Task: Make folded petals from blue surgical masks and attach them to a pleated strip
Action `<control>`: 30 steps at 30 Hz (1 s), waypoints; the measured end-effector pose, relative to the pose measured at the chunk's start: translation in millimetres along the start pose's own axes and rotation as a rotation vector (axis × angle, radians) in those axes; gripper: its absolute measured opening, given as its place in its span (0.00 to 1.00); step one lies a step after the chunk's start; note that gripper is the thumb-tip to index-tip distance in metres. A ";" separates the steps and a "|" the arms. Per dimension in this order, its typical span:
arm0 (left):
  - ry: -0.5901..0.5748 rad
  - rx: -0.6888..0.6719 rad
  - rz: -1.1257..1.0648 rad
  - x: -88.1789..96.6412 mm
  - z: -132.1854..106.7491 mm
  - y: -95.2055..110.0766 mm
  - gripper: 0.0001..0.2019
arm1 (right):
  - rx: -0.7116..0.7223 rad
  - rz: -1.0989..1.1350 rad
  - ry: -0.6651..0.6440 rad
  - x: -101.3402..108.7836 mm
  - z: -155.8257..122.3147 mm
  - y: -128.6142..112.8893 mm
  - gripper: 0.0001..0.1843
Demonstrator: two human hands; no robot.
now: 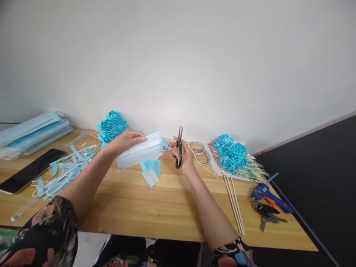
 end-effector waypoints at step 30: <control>-0.017 0.039 -0.127 -24.9 6.9 1.6 0.23 | -0.029 -0.192 -0.050 -9.3 -4.5 0.3 0.31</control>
Point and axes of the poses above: each hand's wrist, its own z-axis towards the middle knuckle, its own x-axis out of the back of the hand, y = z × x, the point moved 9 cm from there along z, towards the middle knuckle, and after that the axes turned 14 degrees about z, right-handed, at the moved point
